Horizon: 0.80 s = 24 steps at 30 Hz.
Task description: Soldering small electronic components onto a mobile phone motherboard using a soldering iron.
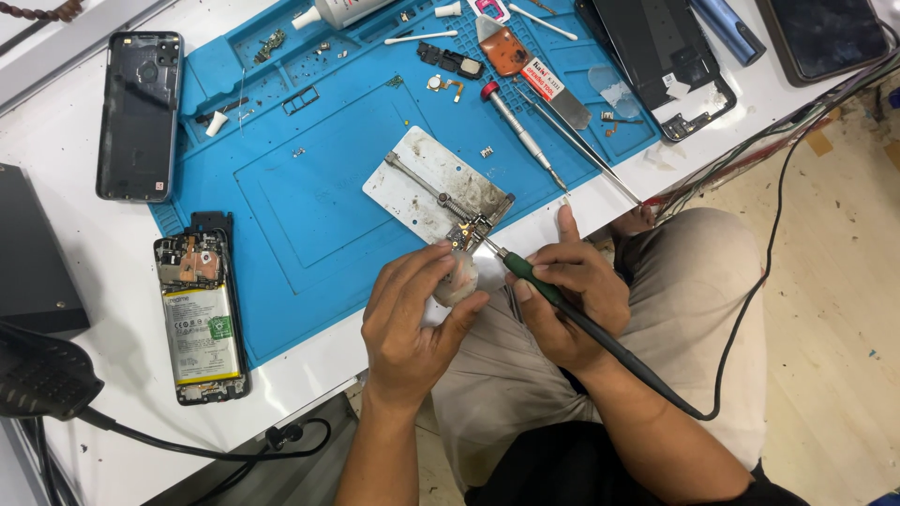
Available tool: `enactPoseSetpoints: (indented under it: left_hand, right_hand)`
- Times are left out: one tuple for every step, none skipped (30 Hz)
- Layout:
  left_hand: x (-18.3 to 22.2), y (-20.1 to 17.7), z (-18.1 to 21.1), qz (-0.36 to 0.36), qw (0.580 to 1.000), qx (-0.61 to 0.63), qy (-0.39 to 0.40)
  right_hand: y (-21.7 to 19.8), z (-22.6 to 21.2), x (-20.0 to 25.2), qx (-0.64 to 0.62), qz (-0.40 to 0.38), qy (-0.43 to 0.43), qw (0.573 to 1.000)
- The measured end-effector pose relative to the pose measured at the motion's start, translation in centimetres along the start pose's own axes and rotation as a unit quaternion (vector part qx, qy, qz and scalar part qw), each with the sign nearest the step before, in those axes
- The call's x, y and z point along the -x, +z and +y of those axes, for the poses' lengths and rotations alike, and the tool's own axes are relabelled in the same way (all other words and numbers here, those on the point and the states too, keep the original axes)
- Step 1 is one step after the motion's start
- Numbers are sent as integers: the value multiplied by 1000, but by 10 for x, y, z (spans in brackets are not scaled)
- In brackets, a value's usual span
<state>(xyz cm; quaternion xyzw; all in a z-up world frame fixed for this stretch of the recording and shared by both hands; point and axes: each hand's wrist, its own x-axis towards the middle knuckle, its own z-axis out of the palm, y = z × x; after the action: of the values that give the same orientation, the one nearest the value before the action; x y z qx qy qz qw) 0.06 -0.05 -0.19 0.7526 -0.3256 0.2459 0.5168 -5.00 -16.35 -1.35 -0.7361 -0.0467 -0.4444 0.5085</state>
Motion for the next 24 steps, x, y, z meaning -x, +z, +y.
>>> enactPoseSetpoints:
  left_hand:
    - [0, 0, 0, -4, 1000, -2, -2]
    - [0, -1, 0, -4, 1000, -3, -2]
    - [0, -1, 0, -5, 1000, -3, -3]
    - [0, -1, 0, -5, 1000, -3, -5]
    - [0, -1, 0, -5, 1000, -3, -5]
    - [0, -1, 1, -5, 1000, -3, -5]
    - [0, -1, 1, -6, 1000, -3, -6]
    - [-1, -1, 1, -5, 1000, -3, -6]
    - [-1, -1, 1, -6, 1000, -4, -7]
    - [-1, -1, 2, -7, 1000, -5, -8]
    - [-1, -1, 2, -6, 1000, -5, -9]
    - [-1, -1, 2, -5, 1000, -1, -9]
    - [-1, -1, 3, -4, 1000, 2, -9]
    - [-1, 0, 3, -4, 1000, 2, -10]
    - [-1, 0, 3, -3, 1000, 1, -8]
    - [-1, 1, 3, -2, 1000, 1, -7]
    - [-1, 0, 3, -2, 1000, 1, -6]
    - [-1, 0, 2, -2, 1000, 1, -5]
    - [0, 0, 2, -2, 1000, 0, -4]
    - [0, 1, 2, -1, 1000, 0, -4]
    - [0, 1, 1, 0, 1000, 0, -2]
    - [0, 1, 1, 1, 1000, 0, -1]
    - [-1, 0, 2, 1, 1000, 0, -1]
    - [-2, 0, 2, -2, 1000, 4, 3]
  right_hand:
    - [0, 1, 0, 8, -1, -2, 1000]
    - [0, 1, 1, 8, -1, -2, 1000]
    - [0, 2, 2, 8, 2, -2, 1000]
    - [0, 2, 2, 7, 5, -1, 1000]
    - [0, 2, 2, 7, 5, -1, 1000]
    - [0, 1, 2, 11, 4, -2, 1000]
    - [0, 1, 2, 15, 3, -2, 1000]
    - [0, 1, 2, 15, 3, -2, 1000]
    - [0, 1, 2, 8, 3, 1, 1000]
    - [-1, 2, 2, 1, 3, 5, 1000]
    - [0, 1, 2, 1, 2, 5, 1000]
    - [0, 1, 1, 5, 2, 3, 1000]
    - [0, 1, 1, 8, 2, 1, 1000]
    - [0, 1, 1, 8, 2, 1, 1000]
    - [-1, 1, 2, 5, 1, 2, 1000]
    - [-1, 1, 2, 1, 1, 4, 1000]
    - [-1, 1, 1, 1, 1, 3, 1000]
    - [-1, 1, 1, -2, 0, 4, 1000]
    - [-1, 0, 1, -5, 0, 5, 1000]
    - [-2, 0, 1, -6, -1, 5, 1000]
    - [-2, 0, 0, -4, -2, 7, 1000]
    - [-2, -1, 0, -3, -4, 8, 1000]
    - [-2, 0, 1, -3, -5, 8, 1000]
    - [-2, 1, 2, -7, 1, 14, 1000]
